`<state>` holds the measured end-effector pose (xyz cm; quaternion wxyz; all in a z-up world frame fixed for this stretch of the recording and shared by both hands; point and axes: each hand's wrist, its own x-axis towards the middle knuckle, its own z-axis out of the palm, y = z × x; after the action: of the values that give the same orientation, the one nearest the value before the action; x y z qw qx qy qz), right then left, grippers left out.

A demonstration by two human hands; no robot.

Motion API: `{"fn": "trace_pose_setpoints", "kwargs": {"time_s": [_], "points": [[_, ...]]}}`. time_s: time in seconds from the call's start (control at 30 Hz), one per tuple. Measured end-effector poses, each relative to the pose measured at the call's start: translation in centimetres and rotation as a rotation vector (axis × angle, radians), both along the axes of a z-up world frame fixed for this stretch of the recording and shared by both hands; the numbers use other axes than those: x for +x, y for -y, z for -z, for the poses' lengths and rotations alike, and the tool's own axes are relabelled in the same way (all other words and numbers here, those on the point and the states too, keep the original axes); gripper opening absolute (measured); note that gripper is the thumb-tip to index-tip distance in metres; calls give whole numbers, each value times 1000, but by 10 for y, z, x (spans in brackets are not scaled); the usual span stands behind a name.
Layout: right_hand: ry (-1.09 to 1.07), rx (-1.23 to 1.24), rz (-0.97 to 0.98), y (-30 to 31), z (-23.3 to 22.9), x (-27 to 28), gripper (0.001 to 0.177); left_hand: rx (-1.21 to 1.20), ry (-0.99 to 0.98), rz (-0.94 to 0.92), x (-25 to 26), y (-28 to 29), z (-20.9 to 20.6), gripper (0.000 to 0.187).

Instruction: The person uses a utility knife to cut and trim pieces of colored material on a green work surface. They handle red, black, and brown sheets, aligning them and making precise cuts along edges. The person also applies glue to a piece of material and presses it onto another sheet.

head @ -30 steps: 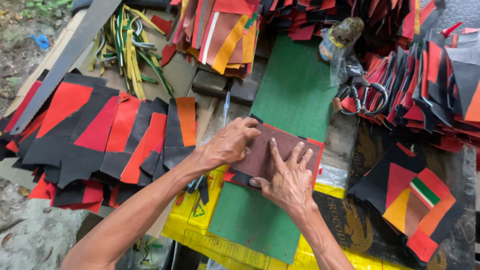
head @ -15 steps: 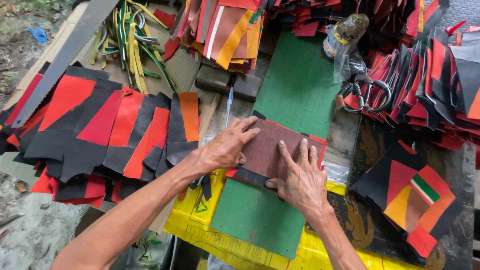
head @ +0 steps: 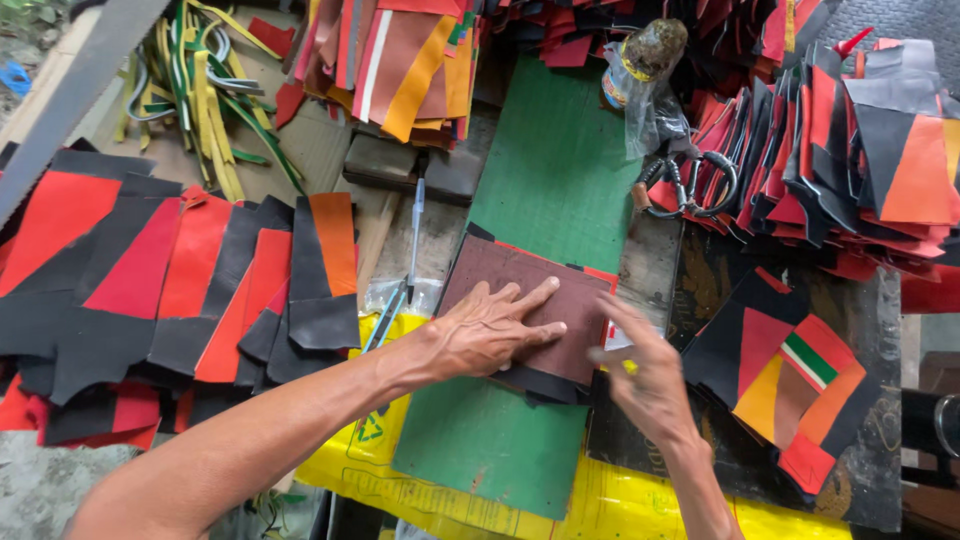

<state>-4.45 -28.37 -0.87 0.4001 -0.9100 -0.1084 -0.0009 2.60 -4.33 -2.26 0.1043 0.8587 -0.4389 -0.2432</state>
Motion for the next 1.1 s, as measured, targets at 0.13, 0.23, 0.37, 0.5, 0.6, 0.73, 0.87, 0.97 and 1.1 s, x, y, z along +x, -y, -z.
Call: {"fn": "trace_pose_setpoints", "kwargs": {"time_s": [0.13, 0.23, 0.37, 0.5, 0.6, 0.73, 0.87, 0.97, 1.1], "points": [[-333, 205, 240, 22, 17, -13, 66, 38, 5, 29, 7, 10, 0, 68], [-263, 238, 120, 21, 27, -15, 75, 48, 10, 27, 7, 14, -2, 64], [-234, 186, 129, 20, 29, -15, 78, 79, -2, 48, 6, 14, -3, 69], [-215, 176, 153, 16, 28, -15, 79, 19, 15, 44, 9, 11, -5, 76], [-151, 161, 117, 15, 27, -20, 77, 22, 32, 46, 6, 11, -6, 77], [-209, 116, 103, 17, 27, -18, 79, -10, -2, 19, -1, 3, -5, 76], [-206, 122, 166, 12, 27, -23, 79, -99, 47, -25, -5, -5, -4, 78], [-82, 94, 115, 7, 25, -28, 74, -147, 122, -10, -6, -9, -1, 78], [-72, -6, -14, 4, 22, -32, 53, -233, 129, 3, -2, -12, 3, 77]]}}
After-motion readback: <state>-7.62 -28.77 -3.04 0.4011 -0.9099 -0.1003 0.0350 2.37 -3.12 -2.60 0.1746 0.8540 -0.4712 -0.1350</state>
